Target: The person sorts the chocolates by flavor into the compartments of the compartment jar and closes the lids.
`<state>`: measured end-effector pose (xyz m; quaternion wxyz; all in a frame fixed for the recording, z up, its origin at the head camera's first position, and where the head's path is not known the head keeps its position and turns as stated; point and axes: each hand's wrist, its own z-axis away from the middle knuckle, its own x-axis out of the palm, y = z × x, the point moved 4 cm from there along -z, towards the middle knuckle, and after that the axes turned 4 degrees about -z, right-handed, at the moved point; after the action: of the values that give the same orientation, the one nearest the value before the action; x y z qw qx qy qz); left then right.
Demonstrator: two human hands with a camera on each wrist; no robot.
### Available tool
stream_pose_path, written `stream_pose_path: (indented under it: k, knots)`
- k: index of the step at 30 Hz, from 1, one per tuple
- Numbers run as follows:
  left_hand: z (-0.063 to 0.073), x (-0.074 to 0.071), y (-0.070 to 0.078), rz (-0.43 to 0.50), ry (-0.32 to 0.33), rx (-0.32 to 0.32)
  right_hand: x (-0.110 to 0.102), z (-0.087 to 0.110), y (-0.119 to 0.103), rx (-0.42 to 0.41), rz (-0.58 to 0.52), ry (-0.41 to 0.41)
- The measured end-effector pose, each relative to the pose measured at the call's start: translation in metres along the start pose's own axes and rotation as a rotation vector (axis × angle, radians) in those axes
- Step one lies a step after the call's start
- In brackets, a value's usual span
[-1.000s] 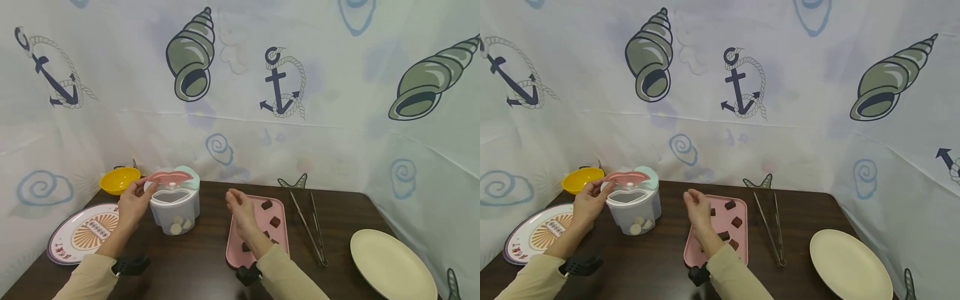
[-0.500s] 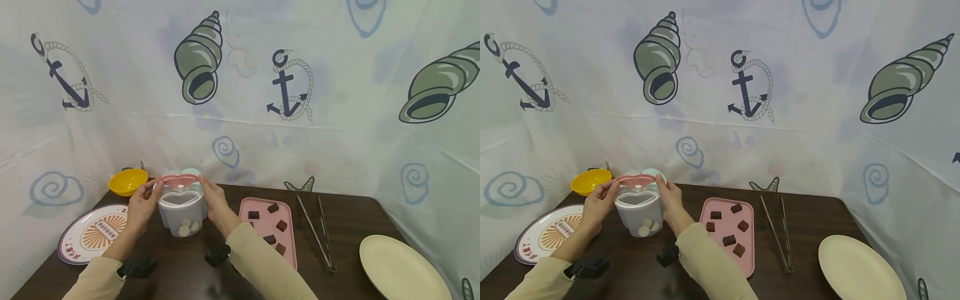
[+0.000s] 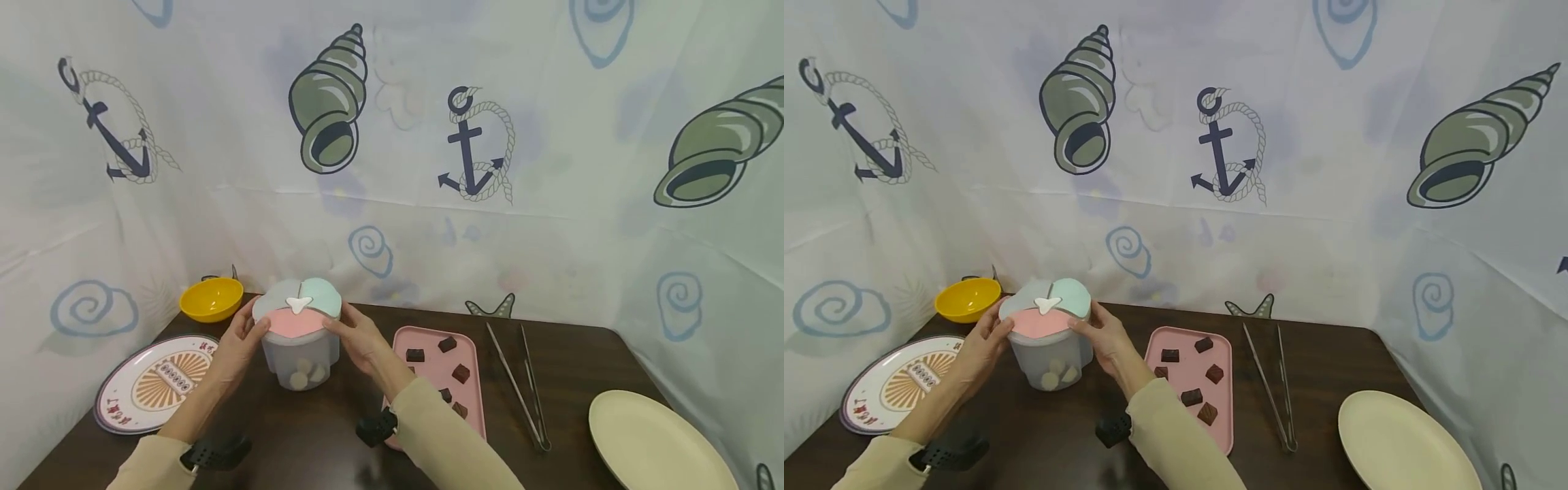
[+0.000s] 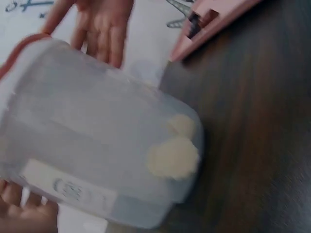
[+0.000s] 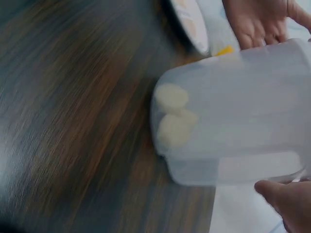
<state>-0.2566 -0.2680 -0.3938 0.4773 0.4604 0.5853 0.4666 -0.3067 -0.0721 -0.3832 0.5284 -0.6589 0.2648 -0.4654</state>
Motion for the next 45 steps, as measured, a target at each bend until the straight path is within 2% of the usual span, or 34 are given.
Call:
stream_pose_path:
  k: [4, 7, 11, 14, 17, 21, 24, 26, 29, 31, 34, 40, 45]
  knots:
    - [0.002, 0.002, -0.003, 0.031, 0.007, 0.086, -0.004, 0.003, -0.003, -0.039, 0.067, -0.028]
    - [-0.001, 0.004, -0.001, 0.030, 0.023, 0.118, -0.005, 0.004, -0.007, -0.075, 0.093, -0.019]
    - [-0.003, 0.004, 0.000, -0.008, 0.027, 0.106, -0.005, 0.005, -0.006, -0.106, 0.124, -0.004]
    - [0.001, 0.002, -0.004, -0.090, 0.046, 0.079, -0.004, 0.008, 0.001, -0.107, 0.142, 0.000]
    - [0.007, 0.001, -0.008, -0.149, 0.120, 0.082, -0.003, 0.010, 0.007, -0.106, 0.156, 0.001]
    - [0.018, 0.004, -0.008, -0.177, 0.285, 0.120, -0.003, 0.013, 0.008, -0.112, 0.178, 0.014]
    - [0.028, 0.010, -0.005, -0.190, 0.338, 0.145, -0.002, 0.016, 0.007, -0.127, 0.219, 0.036]
    - [0.032, 0.014, -0.002, -0.185, 0.314, 0.157, -0.001, 0.018, 0.007, -0.150, 0.260, 0.058]
    - [0.034, 0.020, 0.000, -0.154, 0.239, 0.160, 0.002, 0.022, 0.006, -0.199, 0.315, 0.097]
    - [0.033, 0.022, 0.000, -0.135, 0.194, 0.162, 0.004, 0.024, 0.005, -0.230, 0.326, 0.115]
    - [0.031, 0.025, -0.002, -0.129, 0.162, 0.170, 0.005, 0.028, 0.006, -0.258, 0.317, 0.138]
    - [0.028, 0.026, -0.004, -0.150, 0.188, 0.215, 0.004, 0.035, 0.008, -0.284, 0.362, 0.172]
    - [0.027, 0.025, -0.004, -0.203, 0.196, 0.183, 0.006, 0.039, 0.008, -0.335, 0.432, 0.195]
